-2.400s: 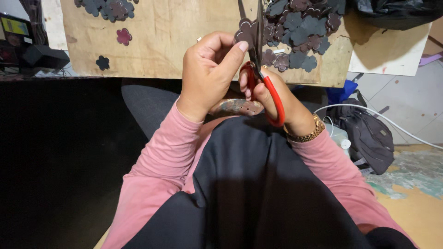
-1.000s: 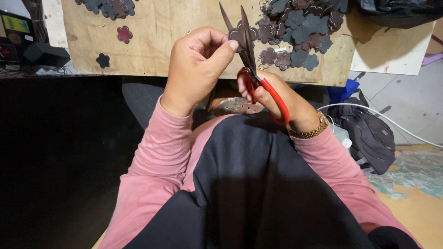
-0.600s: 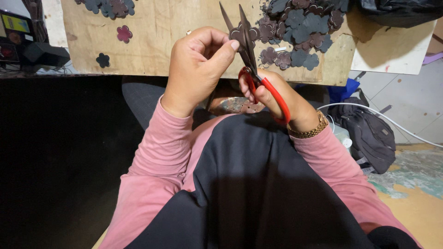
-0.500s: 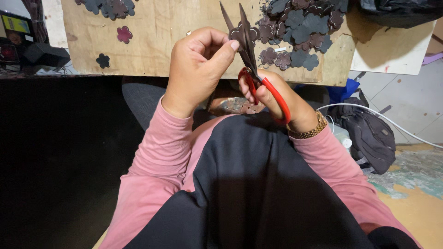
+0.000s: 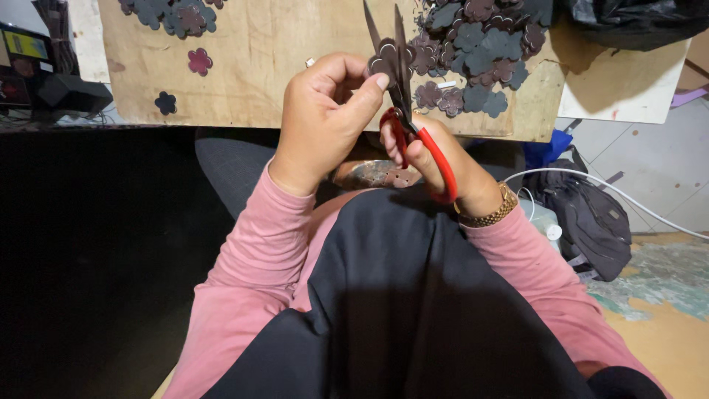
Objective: The person sits at a workbench holding a flower-shaped leather piece in one hand and red-handled scissors in the other, trimming the edges between the petals. They rotate the piece to cut each notch, then set the trimmed piece on the table with a pile of similar cut pieces.
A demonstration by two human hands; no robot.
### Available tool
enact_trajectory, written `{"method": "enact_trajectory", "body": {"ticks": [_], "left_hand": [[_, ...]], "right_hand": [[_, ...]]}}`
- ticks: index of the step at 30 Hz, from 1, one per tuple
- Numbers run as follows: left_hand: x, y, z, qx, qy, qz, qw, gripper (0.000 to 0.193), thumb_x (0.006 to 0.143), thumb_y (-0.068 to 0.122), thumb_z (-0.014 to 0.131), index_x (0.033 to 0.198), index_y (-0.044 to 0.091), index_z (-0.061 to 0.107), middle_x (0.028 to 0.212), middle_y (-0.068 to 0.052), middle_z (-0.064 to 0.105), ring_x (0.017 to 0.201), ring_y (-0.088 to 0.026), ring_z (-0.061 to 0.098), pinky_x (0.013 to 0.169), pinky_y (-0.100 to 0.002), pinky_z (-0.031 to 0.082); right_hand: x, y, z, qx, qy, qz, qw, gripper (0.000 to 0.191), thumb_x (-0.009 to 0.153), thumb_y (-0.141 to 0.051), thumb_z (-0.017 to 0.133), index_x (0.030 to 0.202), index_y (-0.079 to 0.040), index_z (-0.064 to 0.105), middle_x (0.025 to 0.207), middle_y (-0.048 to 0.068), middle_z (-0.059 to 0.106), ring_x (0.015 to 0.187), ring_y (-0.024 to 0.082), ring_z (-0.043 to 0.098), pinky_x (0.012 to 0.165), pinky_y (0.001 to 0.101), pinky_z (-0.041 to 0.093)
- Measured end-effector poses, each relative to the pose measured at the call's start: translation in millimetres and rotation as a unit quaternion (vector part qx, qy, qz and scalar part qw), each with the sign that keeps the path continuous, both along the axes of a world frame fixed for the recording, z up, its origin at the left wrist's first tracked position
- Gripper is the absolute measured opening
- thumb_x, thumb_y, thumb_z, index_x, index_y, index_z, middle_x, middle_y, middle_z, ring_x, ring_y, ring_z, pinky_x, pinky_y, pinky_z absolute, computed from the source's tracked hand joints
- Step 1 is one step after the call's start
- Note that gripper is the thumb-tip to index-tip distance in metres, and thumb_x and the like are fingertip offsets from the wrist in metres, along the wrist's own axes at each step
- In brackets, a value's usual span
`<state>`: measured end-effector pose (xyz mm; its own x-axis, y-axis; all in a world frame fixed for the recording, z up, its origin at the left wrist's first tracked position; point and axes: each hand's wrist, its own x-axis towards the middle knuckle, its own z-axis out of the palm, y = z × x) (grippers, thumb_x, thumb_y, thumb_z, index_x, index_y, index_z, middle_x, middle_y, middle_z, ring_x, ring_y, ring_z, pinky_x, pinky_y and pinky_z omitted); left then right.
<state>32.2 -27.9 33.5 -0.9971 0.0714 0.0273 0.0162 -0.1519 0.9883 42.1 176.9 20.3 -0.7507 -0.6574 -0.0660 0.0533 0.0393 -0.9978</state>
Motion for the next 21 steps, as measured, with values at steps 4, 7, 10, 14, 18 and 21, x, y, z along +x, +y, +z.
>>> {"method": "enact_trajectory", "body": {"ticks": [4, 7, 10, 14, 18, 21], "left_hand": [[-2, -3, -3, -0.053, 0.026, 0.013, 0.998, 0.006, 0.101, 0.007, 0.07, 0.101, 0.0, 0.07, 0.092, 0.002, 0.069, 0.078, -0.003, 0.06, 0.067, -0.019, 0.049], [-2, -1, -6, -0.028, 0.071, 0.042, 0.996, 0.004, 0.103, 0.004, 0.069, 0.105, 0.0, 0.071, 0.108, 0.0, 0.069, 0.093, -0.005, 0.063, 0.078, -0.021, 0.052], [-4, 1, -7, 0.045, 0.063, 0.064, 0.995, 0.006, 0.106, 0.005, 0.069, 0.111, 0.001, 0.071, 0.11, 0.0, 0.068, 0.098, -0.006, 0.063, 0.085, -0.023, 0.053], [-3, 0, -6, 0.019, 0.066, 0.069, 0.995, 0.009, 0.106, 0.006, 0.07, 0.114, 0.001, 0.071, 0.108, 0.0, 0.066, 0.096, -0.006, 0.062, 0.082, -0.023, 0.052], [1, 8, -4, -0.017, 0.09, 0.061, 0.994, 0.01, 0.105, 0.009, 0.072, 0.114, 0.004, 0.071, 0.111, -0.002, 0.067, 0.097, -0.008, 0.062, 0.08, -0.023, 0.051], [2, 11, 0, -0.086, 0.137, 0.077, 0.984, 0.011, 0.105, 0.012, 0.072, 0.115, 0.006, 0.073, 0.114, -0.003, 0.07, 0.104, -0.012, 0.067, 0.084, -0.026, 0.056]], "right_hand": [[-2, 5, -5, 0.014, 0.007, 0.008, 1.0, 0.076, 0.096, -0.079, 0.049, 0.107, -0.004, 0.054, 0.09, -0.001, 0.052, 0.078, 0.008, 0.049, 0.072, 0.0234, 0.044], [-6, 8, -10, 0.025, 0.022, 0.013, 0.999, 0.076, 0.096, -0.079, 0.049, 0.109, -0.003, 0.055, 0.094, 0.0, 0.055, 0.08, 0.009, 0.053, 0.074, 0.0237, 0.048], [-7, 10, -12, -0.001, 0.013, -0.002, 1.0, 0.062, 0.101, -0.067, 0.055, 0.11, -0.006, 0.057, 0.095, 0.0, 0.055, 0.086, 0.009, 0.053, 0.078, 0.0243, 0.047], [-5, 2, -13, -0.082, -0.005, -0.125, 0.989, 0.029, 0.105, -0.026, 0.07, 0.115, -0.006, 0.052, 0.103, 0.003, 0.057, 0.093, 0.012, 0.057, 0.087, 0.0275, 0.051], [-15, -5, -12, -0.143, 0.041, -0.211, 0.966, 0.022, 0.108, -0.006, 0.069, 0.117, -0.007, 0.049, 0.105, 0.005, 0.059, 0.098, 0.013, 0.059, 0.089, 0.0277, 0.048], [-24, -9, -10, -0.165, 0.051, -0.236, 0.956, 0.025, 0.108, -0.001, 0.069, 0.121, -0.008, 0.048, 0.107, 0.006, 0.059, 0.101, 0.013, 0.058, 0.094, 0.0282, 0.047]]}}
